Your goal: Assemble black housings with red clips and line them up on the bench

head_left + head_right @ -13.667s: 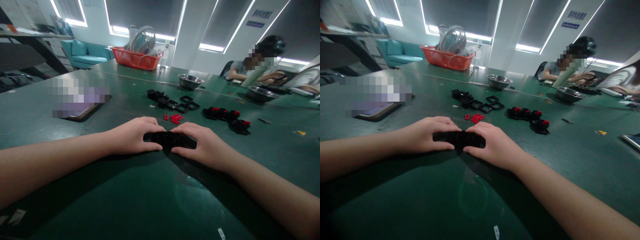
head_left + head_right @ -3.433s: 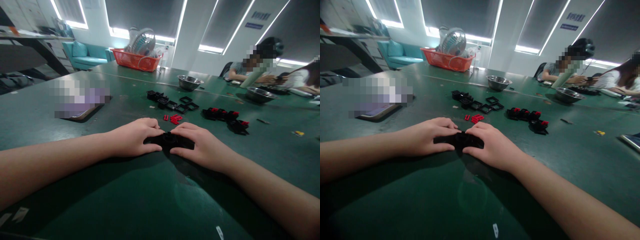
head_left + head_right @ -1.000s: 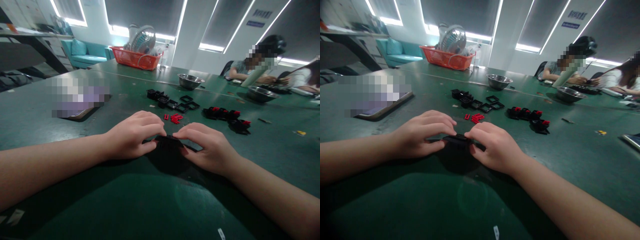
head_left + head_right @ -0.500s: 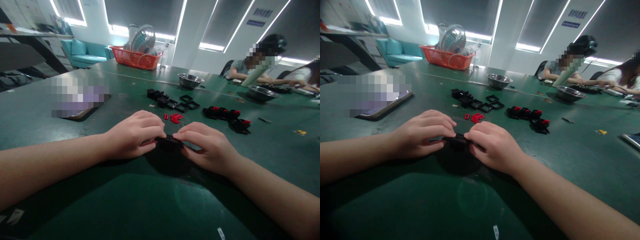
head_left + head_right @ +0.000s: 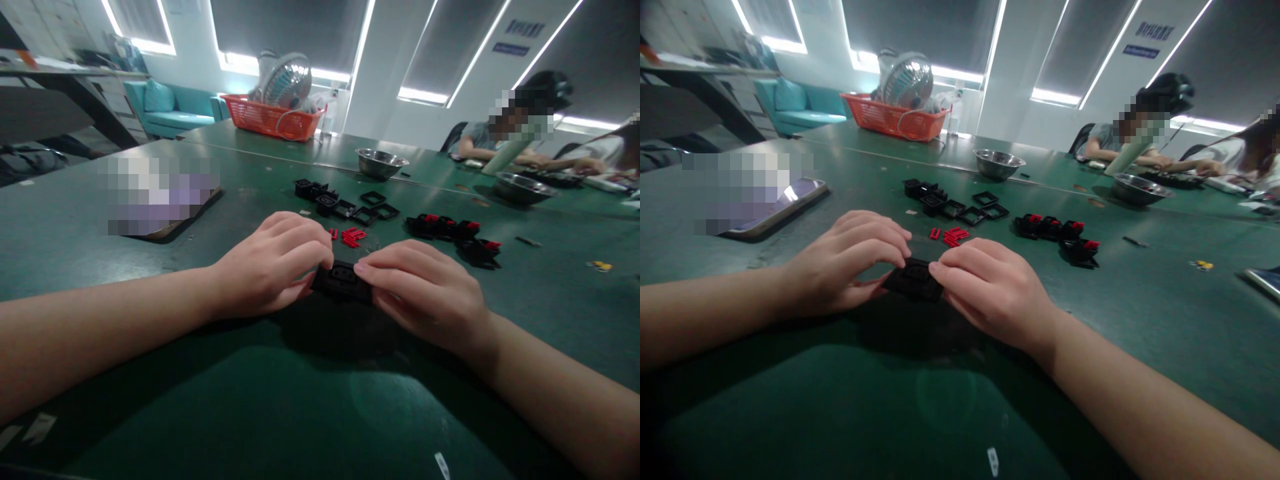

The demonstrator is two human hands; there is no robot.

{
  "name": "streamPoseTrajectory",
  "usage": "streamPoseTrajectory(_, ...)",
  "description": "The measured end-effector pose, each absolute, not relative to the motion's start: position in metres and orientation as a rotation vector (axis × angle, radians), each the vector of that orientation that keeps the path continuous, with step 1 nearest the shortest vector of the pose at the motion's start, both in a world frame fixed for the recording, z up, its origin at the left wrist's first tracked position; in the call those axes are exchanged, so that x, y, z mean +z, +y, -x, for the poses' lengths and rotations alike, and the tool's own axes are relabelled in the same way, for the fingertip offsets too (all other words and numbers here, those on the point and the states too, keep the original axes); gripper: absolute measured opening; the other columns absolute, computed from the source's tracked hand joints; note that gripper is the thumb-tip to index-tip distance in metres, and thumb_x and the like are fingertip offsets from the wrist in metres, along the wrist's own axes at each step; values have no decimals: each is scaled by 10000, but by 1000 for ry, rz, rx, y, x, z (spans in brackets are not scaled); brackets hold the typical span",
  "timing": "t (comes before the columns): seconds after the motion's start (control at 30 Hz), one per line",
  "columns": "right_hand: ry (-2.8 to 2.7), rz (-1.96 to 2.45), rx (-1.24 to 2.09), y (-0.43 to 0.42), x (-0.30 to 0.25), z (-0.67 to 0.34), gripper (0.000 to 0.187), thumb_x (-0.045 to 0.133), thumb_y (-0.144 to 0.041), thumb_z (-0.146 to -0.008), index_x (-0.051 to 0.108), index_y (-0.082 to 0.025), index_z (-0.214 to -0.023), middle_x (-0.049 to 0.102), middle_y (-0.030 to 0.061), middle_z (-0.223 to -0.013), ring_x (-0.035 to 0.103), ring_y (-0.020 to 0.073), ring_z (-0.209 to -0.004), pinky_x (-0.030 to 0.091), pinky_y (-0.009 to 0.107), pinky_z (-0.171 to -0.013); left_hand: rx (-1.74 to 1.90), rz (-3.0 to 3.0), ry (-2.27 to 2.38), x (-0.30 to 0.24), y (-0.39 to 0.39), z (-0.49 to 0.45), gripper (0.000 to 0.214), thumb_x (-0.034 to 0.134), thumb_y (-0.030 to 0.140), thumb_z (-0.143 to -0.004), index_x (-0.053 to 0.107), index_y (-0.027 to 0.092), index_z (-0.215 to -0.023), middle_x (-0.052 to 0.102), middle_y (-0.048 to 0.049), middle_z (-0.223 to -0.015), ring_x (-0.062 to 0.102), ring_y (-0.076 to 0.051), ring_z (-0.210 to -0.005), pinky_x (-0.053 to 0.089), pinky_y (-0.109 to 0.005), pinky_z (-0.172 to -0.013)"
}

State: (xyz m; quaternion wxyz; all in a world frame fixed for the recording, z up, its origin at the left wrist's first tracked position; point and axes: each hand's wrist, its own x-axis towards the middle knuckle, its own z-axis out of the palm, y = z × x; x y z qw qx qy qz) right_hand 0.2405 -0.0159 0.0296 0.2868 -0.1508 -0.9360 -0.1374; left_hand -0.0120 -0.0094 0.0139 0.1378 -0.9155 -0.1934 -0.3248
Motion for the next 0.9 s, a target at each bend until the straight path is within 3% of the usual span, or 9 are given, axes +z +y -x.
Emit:
streamPoseTrajectory(0.1,-2478,335,-416,-19,30,-240,210,591,-97,-861,599,-174,-1056,705,124,-936,645,215,-831,577,373,-737,-911,2639,-496,14,-9,13,138,528,94,-852,519,188,-953,668,-61,-1006,622,-198,-1026,454,-383,-963)
streamPoseTrajectory(0.27,-2493,335,-455,-18,30,-238,201,561,-129,-894,599,-250,-1051,706,72,-925,646,195,-803,584,360,-733,-943,2584,-454,16,-9,14,159,477,85,-868,520,201,-969,678,-46,-977,636,-172,-990,447,-392,-1003)
streamPoseTrajectory(0.63,-2505,357,-428,-17,30,-238,197,558,-111,-883,596,-216,-1045,692,91,-925,634,196,-810,565,346,-723,-965,2619,-510,14,-10,14,132,496,93,-858,538,195,-929,674,-36,-953,637,-162,-932,418,-406,-1022)
streamPoseTrajectory(0.77,-2520,439,-268,-15,26,-236,173,568,-121,-860,612,-173,-1019,693,104,-909,648,205,-832,564,342,-739,-927,2805,-656,14,-6,13,124,523,119,-820,565,176,-922,669,-32,-915,629,-173,-906,458,-362,-943)
streamPoseTrajectory(0.9,-2425,664,-130,-17,23,-236,350,553,-144,-871,562,-232,-1209,698,84,-1033,668,209,-910,570,359,-786,-936,2962,-955,16,-7,11,180,522,186,-823,591,172,-988,682,-25,-927,642,-172,-880,495,-278,-789)
